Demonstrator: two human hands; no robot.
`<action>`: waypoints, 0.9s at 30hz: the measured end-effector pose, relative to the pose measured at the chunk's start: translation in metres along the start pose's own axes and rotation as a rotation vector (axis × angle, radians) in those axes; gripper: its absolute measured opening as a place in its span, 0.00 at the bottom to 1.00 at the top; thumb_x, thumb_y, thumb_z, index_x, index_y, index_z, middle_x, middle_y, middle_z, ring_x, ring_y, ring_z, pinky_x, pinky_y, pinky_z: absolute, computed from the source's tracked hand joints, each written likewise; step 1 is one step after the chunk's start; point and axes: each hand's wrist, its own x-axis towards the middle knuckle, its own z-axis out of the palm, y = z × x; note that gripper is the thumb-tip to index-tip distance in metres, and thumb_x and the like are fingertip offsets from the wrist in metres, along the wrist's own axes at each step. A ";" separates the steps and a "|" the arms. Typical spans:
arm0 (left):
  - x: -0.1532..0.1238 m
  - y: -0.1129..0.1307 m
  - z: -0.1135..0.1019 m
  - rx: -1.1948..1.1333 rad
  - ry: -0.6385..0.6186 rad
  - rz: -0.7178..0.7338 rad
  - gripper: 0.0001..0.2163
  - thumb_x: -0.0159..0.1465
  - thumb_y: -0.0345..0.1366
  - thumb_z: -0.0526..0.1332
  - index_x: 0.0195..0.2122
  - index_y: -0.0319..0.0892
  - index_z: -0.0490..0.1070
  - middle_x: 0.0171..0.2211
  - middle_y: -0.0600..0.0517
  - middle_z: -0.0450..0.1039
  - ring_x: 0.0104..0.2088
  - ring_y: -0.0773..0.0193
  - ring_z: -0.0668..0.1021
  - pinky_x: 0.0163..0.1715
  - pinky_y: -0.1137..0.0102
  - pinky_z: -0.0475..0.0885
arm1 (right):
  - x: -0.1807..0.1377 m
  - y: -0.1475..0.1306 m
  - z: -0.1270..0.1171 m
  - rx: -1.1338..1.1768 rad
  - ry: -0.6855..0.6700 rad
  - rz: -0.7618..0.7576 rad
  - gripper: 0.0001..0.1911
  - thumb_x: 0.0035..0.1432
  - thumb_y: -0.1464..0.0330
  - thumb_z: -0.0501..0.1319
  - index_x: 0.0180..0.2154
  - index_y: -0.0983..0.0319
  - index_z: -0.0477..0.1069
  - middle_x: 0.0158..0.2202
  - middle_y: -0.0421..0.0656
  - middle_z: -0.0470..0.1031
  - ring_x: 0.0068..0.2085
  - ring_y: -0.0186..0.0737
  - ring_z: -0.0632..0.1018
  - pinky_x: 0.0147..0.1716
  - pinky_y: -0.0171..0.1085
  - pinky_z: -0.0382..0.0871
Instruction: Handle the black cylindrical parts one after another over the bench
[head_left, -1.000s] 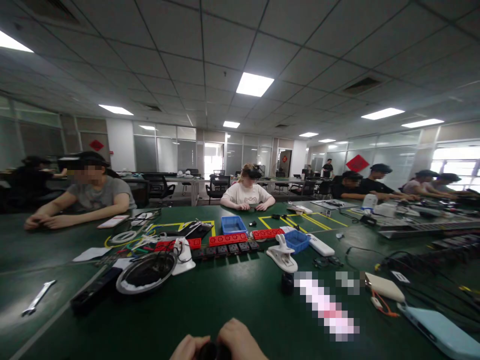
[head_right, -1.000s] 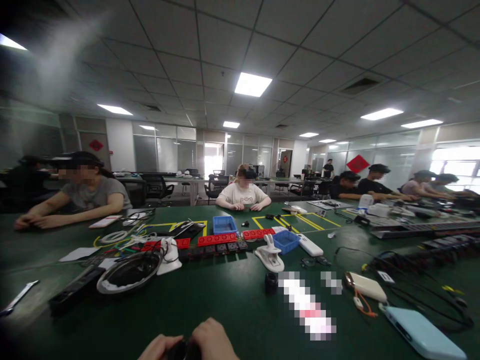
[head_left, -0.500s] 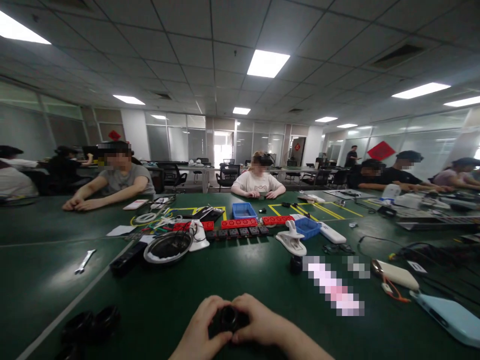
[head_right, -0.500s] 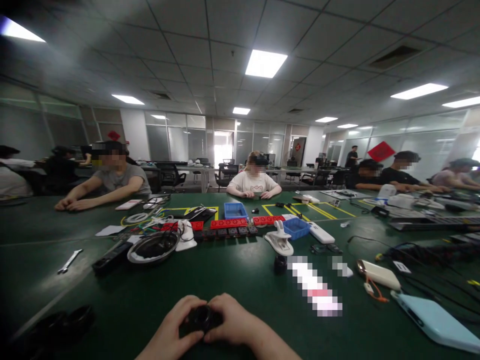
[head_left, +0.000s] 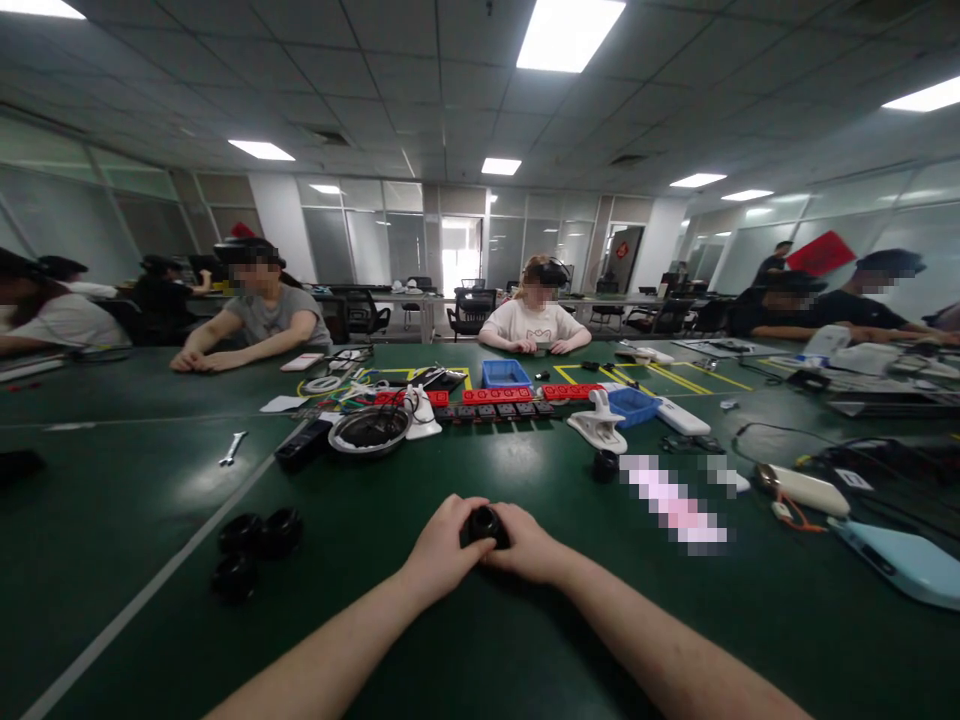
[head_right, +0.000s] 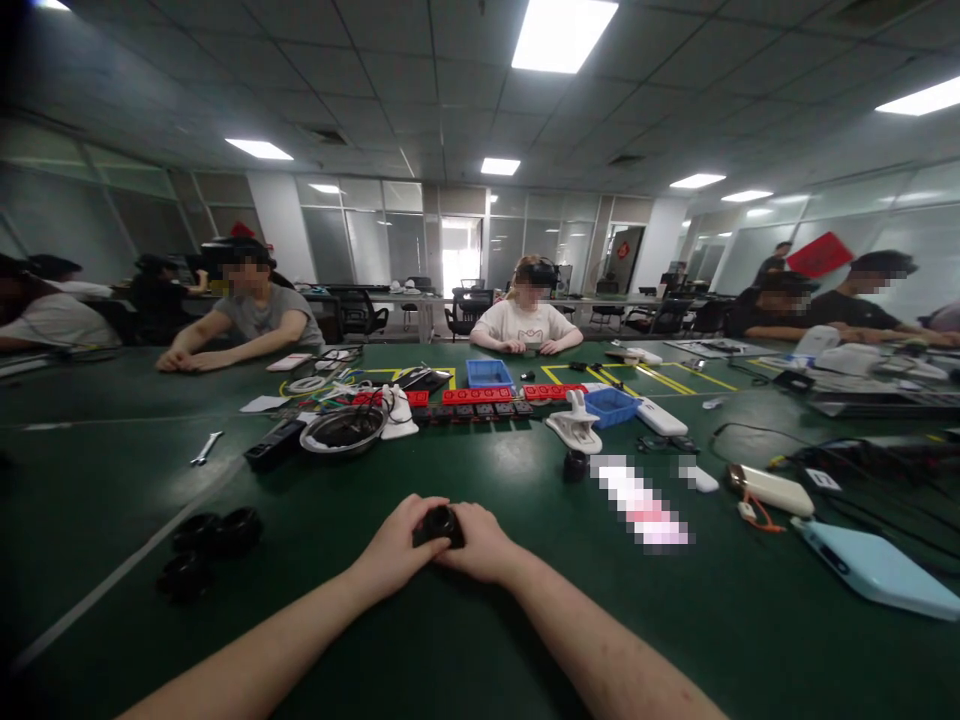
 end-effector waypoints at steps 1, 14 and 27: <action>0.001 -0.001 -0.002 -0.004 -0.020 0.008 0.19 0.54 0.30 0.61 0.48 0.43 0.66 0.39 0.51 0.66 0.40 0.59 0.71 0.41 0.69 0.66 | 0.001 0.004 -0.003 0.025 -0.045 -0.013 0.20 0.44 0.71 0.65 0.42 0.64 0.67 0.38 0.41 0.71 0.38 0.40 0.71 0.38 0.35 0.63; 0.000 -0.010 0.000 0.072 0.078 -0.081 0.15 0.52 0.34 0.63 0.42 0.41 0.68 0.38 0.49 0.68 0.38 0.54 0.72 0.37 0.63 0.67 | -0.002 -0.019 0.018 -0.124 0.182 0.176 0.15 0.45 0.64 0.63 0.34 0.65 0.67 0.36 0.50 0.70 0.40 0.51 0.68 0.40 0.47 0.59; 0.012 -0.016 -0.016 -0.077 -0.194 -0.031 0.21 0.53 0.30 0.62 0.50 0.46 0.67 0.37 0.53 0.67 0.35 0.61 0.71 0.35 0.70 0.66 | -0.001 0.013 -0.014 0.019 -0.039 -0.155 0.20 0.46 0.67 0.67 0.43 0.61 0.68 0.43 0.43 0.73 0.47 0.42 0.69 0.48 0.40 0.58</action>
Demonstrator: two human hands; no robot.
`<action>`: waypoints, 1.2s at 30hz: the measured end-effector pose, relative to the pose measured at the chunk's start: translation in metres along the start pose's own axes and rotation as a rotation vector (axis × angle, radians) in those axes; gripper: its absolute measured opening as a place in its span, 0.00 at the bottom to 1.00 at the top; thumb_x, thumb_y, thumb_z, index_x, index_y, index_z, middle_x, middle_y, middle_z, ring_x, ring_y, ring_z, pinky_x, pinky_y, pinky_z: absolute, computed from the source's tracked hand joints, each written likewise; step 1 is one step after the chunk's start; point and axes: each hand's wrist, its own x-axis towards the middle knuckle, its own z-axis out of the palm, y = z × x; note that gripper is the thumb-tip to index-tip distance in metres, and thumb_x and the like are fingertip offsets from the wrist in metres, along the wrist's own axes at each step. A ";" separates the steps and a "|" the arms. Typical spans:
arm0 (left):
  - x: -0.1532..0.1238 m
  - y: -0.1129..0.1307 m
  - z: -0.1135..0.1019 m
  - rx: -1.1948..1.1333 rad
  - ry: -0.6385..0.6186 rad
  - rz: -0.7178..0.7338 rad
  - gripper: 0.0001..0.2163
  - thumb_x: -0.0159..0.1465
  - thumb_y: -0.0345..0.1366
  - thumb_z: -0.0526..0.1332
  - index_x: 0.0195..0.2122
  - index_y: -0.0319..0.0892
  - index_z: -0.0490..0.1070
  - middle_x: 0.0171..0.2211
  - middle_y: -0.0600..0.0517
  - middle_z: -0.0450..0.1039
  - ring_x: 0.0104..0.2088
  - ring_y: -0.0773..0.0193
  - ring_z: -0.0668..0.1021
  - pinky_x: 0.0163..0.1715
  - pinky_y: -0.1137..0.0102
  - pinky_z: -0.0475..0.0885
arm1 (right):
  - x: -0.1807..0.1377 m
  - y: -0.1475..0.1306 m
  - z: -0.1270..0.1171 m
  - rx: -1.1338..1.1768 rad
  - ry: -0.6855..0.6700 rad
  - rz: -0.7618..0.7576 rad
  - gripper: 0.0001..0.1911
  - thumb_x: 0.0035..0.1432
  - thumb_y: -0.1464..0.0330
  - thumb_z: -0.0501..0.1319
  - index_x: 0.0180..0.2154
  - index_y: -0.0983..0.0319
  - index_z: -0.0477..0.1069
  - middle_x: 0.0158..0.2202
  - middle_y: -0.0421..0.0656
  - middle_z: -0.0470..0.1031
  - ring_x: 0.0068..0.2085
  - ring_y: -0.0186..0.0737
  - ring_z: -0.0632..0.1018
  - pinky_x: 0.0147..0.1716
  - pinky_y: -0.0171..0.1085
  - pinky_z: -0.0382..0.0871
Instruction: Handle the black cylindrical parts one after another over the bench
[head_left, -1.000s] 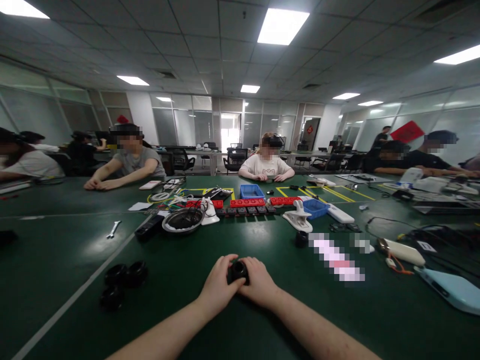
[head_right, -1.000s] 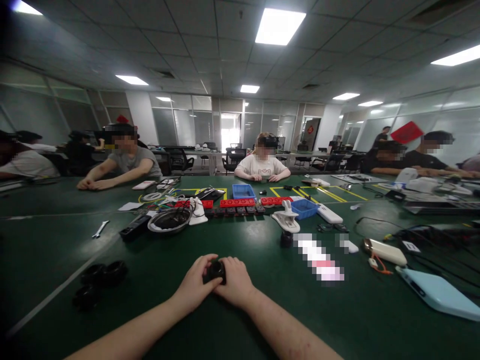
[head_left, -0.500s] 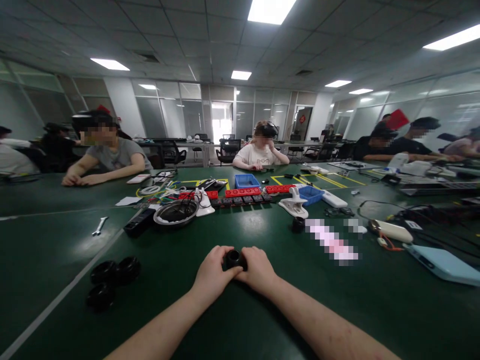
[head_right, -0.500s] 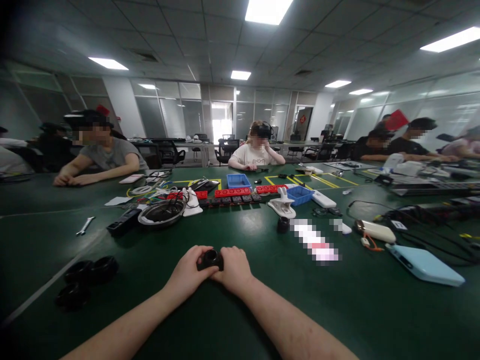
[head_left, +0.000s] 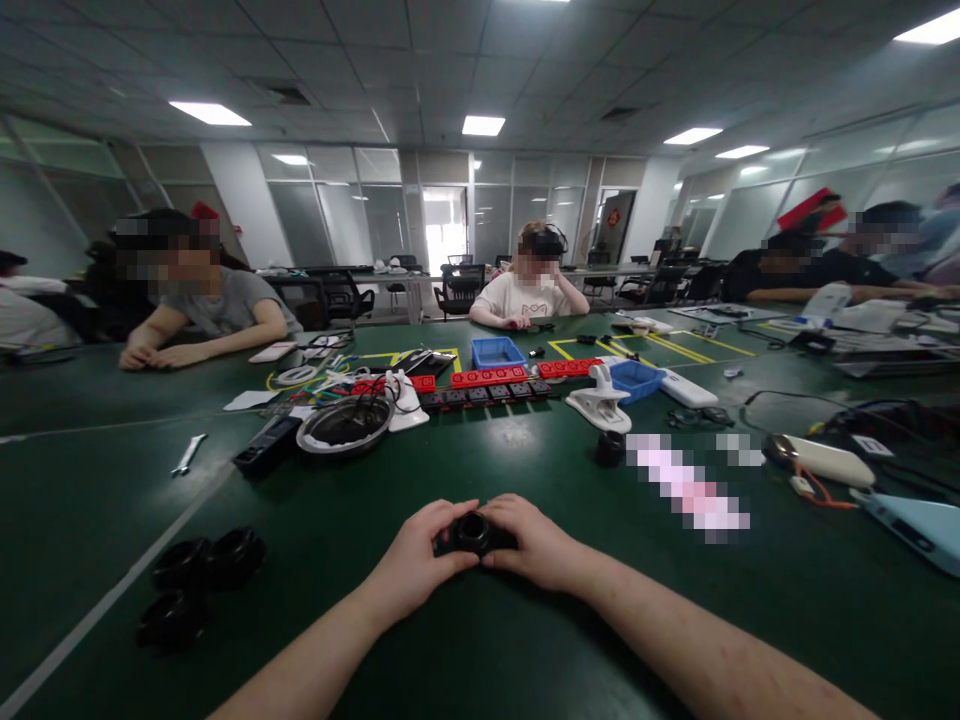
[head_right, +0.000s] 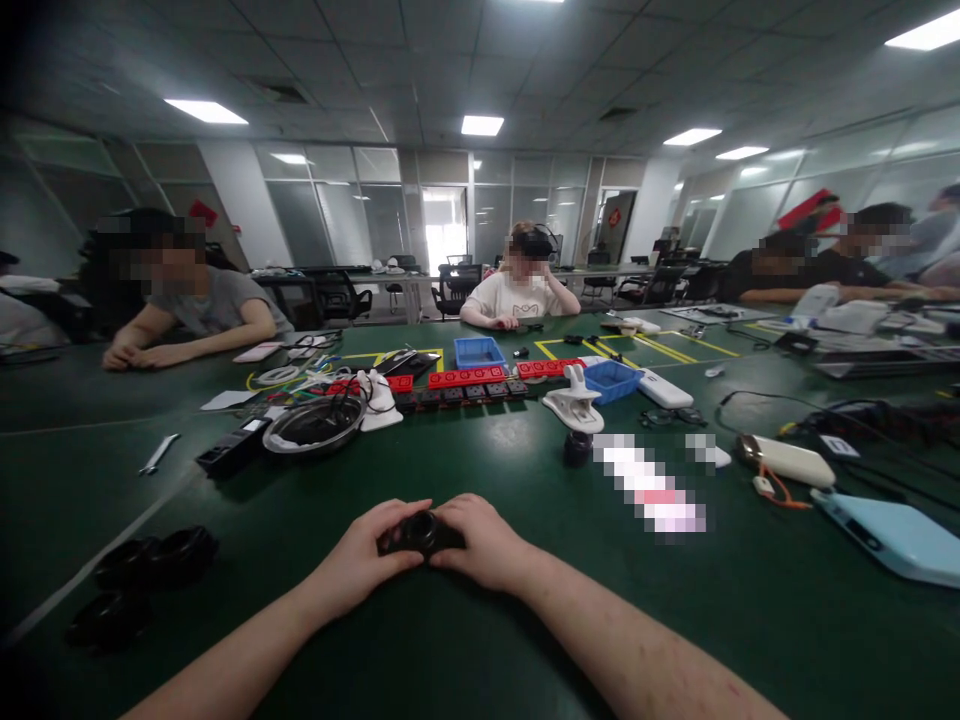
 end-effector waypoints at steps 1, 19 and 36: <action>0.001 0.001 0.001 -0.001 -0.006 -0.008 0.21 0.53 0.30 0.62 0.49 0.47 0.67 0.37 0.53 0.67 0.35 0.62 0.71 0.34 0.70 0.66 | 0.001 0.001 0.000 -0.003 0.012 0.003 0.18 0.46 0.67 0.68 0.41 0.62 0.69 0.41 0.42 0.73 0.45 0.41 0.70 0.46 0.38 0.60; 0.003 -0.005 0.006 -0.078 -0.006 -0.011 0.22 0.54 0.30 0.62 0.50 0.48 0.66 0.44 0.50 0.69 0.44 0.57 0.70 0.41 0.66 0.66 | -0.001 0.004 -0.014 0.054 -0.145 0.004 0.29 0.47 0.63 0.67 0.50 0.61 0.63 0.40 0.43 0.71 0.39 0.41 0.71 0.38 0.37 0.63; -0.002 0.003 0.024 0.139 0.222 0.007 0.14 0.51 0.30 0.63 0.41 0.42 0.68 0.40 0.49 0.70 0.42 0.55 0.71 0.44 0.62 0.65 | 0.000 -0.019 0.012 -0.299 0.099 0.239 0.20 0.45 0.55 0.63 0.35 0.64 0.67 0.34 0.47 0.69 0.38 0.49 0.68 0.38 0.45 0.58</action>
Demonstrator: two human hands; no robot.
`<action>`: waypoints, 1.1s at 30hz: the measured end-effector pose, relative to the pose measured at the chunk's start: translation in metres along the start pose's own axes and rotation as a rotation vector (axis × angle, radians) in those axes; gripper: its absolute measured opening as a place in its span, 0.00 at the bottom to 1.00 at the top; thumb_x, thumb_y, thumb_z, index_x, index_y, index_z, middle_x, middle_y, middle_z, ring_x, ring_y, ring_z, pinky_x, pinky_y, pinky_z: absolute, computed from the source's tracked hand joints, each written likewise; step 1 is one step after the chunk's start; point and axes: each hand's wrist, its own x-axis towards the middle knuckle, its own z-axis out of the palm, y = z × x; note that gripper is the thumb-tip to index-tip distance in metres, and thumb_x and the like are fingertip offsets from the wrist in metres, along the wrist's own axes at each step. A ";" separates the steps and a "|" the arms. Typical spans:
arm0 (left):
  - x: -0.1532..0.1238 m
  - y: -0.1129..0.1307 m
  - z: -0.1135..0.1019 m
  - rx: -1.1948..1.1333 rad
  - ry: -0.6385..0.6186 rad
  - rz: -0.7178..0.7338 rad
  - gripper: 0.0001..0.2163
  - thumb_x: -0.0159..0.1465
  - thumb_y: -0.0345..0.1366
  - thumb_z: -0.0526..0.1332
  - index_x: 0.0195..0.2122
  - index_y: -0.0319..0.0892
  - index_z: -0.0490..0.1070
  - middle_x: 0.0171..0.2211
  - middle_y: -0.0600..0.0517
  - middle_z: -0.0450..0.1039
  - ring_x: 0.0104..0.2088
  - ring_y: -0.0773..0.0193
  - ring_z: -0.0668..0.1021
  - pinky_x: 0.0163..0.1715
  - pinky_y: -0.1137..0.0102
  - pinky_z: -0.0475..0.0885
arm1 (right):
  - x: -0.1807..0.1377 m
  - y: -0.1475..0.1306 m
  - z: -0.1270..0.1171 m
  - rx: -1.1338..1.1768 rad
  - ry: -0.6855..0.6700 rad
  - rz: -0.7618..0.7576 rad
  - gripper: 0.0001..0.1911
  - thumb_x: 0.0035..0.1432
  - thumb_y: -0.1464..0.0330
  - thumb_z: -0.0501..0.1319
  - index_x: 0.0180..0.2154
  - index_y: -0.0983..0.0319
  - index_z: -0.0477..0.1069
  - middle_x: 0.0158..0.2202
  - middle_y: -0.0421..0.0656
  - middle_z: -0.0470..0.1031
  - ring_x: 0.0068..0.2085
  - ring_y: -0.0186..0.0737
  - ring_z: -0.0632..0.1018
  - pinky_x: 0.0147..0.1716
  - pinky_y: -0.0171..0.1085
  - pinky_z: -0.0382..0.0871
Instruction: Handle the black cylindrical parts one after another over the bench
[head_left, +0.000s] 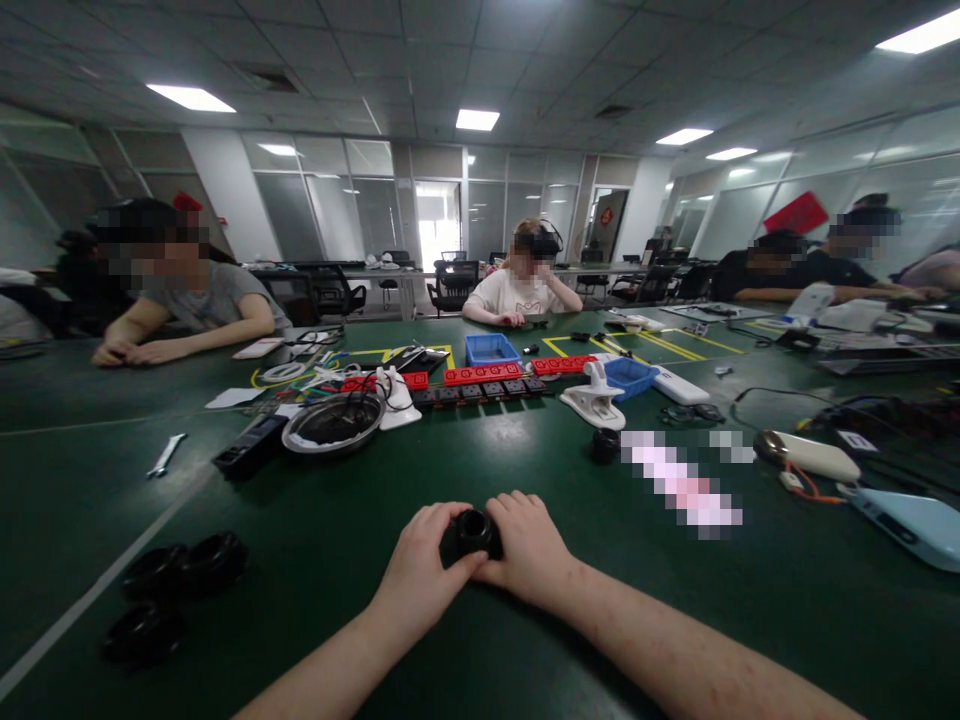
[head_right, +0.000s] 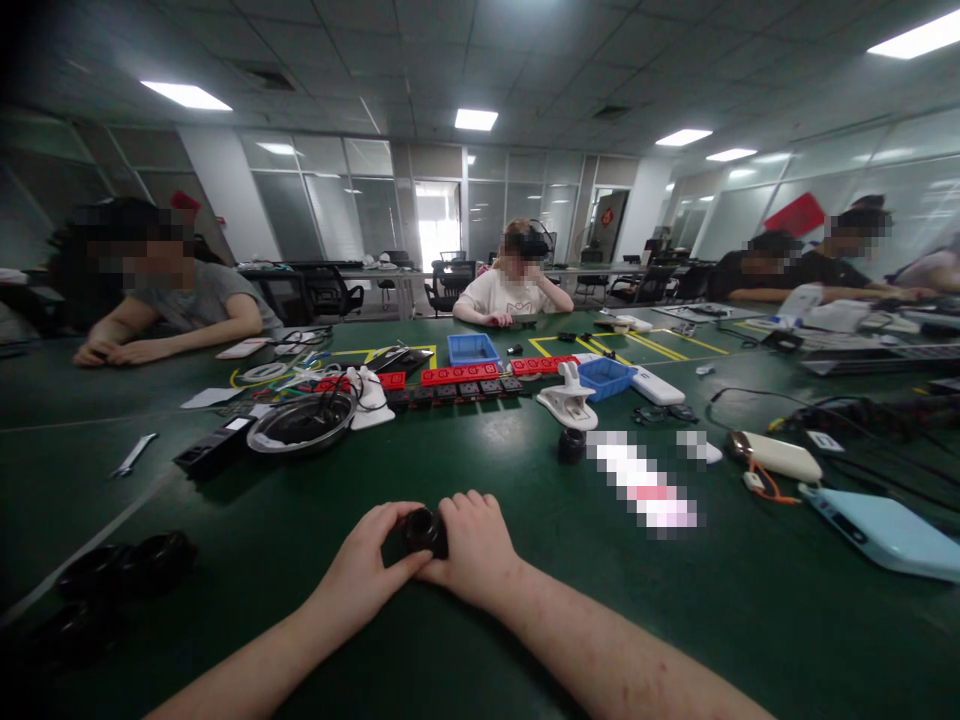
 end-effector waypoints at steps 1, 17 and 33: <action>0.000 -0.001 -0.001 -0.010 -0.023 0.029 0.16 0.51 0.31 0.64 0.42 0.43 0.68 0.41 0.49 0.69 0.44 0.54 0.70 0.46 0.61 0.64 | -0.001 0.003 -0.002 0.011 -0.006 -0.024 0.23 0.45 0.54 0.63 0.38 0.64 0.67 0.36 0.47 0.69 0.39 0.48 0.68 0.39 0.44 0.59; 0.006 0.004 -0.015 -0.175 -0.254 -0.016 0.16 0.51 0.31 0.64 0.43 0.46 0.70 0.36 0.53 0.69 0.37 0.60 0.71 0.34 0.70 0.65 | 0.007 0.026 -0.011 0.228 -0.205 -0.175 0.17 0.41 0.60 0.69 0.31 0.61 0.68 0.29 0.37 0.69 0.31 0.36 0.70 0.28 0.32 0.60; 0.002 0.007 -0.014 -0.124 -0.220 -0.003 0.17 0.54 0.32 0.62 0.46 0.45 0.67 0.40 0.50 0.69 0.38 0.59 0.71 0.34 0.69 0.66 | 0.000 0.021 -0.018 0.264 -0.218 -0.239 0.24 0.42 0.63 0.69 0.42 0.60 0.68 0.41 0.42 0.69 0.42 0.41 0.70 0.41 0.36 0.63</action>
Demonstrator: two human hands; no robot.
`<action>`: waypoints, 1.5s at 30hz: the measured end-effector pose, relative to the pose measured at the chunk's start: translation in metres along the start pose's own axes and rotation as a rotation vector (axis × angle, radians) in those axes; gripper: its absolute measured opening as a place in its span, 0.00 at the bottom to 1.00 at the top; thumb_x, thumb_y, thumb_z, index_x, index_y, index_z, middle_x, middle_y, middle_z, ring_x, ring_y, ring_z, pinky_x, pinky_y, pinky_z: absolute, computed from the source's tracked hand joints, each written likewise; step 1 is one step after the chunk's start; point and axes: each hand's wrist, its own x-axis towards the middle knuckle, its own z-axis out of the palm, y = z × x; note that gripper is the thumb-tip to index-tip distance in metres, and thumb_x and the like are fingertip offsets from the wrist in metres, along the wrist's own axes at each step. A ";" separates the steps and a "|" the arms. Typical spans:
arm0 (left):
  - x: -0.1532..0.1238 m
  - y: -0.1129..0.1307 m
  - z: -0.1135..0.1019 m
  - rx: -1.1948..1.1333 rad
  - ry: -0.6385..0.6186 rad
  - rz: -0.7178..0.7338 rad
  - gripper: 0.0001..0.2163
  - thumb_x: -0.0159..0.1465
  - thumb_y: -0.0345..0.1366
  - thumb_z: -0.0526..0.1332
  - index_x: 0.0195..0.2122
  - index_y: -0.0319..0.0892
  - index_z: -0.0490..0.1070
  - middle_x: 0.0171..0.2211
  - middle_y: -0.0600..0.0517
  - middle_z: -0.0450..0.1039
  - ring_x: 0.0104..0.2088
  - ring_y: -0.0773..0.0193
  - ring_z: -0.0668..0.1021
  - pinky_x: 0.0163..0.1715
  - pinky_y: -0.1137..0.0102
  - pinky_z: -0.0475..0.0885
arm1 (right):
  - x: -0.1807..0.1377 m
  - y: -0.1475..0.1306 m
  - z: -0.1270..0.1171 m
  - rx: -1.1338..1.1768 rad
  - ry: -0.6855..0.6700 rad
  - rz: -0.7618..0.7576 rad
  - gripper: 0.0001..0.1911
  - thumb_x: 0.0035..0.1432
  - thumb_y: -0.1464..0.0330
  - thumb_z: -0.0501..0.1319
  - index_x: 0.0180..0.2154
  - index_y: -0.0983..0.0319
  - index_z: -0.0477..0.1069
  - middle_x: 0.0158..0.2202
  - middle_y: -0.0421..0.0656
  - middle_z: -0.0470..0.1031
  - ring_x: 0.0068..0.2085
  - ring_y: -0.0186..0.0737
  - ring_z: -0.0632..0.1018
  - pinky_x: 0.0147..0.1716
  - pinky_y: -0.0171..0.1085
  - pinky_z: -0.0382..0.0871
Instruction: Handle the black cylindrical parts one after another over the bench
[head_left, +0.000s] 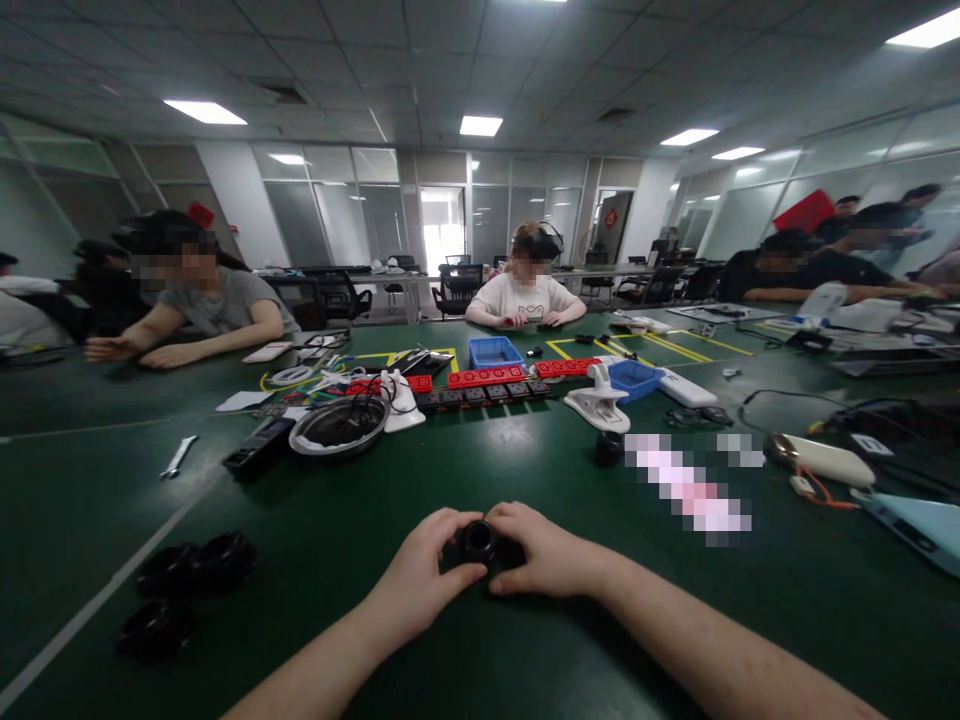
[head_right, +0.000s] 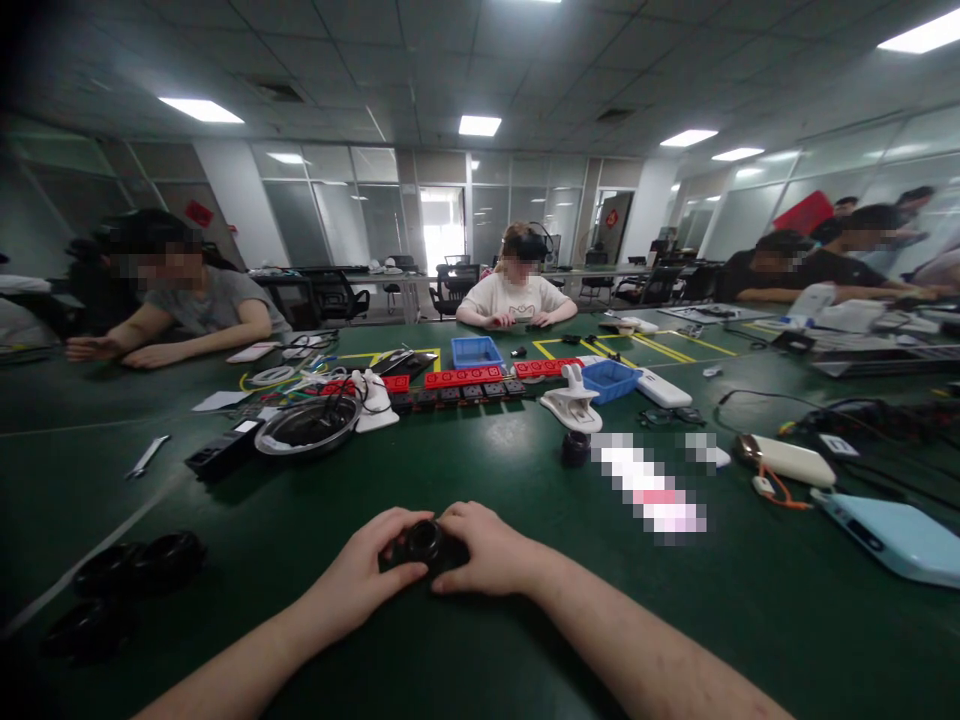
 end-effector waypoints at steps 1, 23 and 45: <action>0.000 -0.001 -0.001 -0.010 -0.014 -0.002 0.17 0.54 0.31 0.61 0.46 0.45 0.67 0.39 0.51 0.69 0.37 0.59 0.71 0.33 0.70 0.66 | 0.000 0.003 -0.002 0.010 -0.012 -0.012 0.22 0.42 0.64 0.69 0.41 0.60 0.69 0.40 0.41 0.70 0.41 0.40 0.70 0.40 0.35 0.63; 0.000 0.003 -0.004 -0.008 -0.060 -0.021 0.13 0.50 0.32 0.65 0.38 0.43 0.70 0.32 0.55 0.65 0.32 0.62 0.69 0.29 0.72 0.62 | 0.003 0.001 0.010 -0.053 0.061 0.025 0.17 0.42 0.59 0.69 0.29 0.63 0.68 0.28 0.38 0.69 0.31 0.37 0.70 0.29 0.32 0.61; -0.003 0.005 0.005 0.039 0.017 -0.052 0.12 0.50 0.31 0.64 0.37 0.43 0.68 0.33 0.54 0.66 0.33 0.60 0.69 0.31 0.70 0.64 | 0.004 -0.003 0.011 -0.209 0.070 0.081 0.19 0.41 0.55 0.67 0.28 0.63 0.68 0.27 0.40 0.71 0.30 0.39 0.70 0.30 0.35 0.60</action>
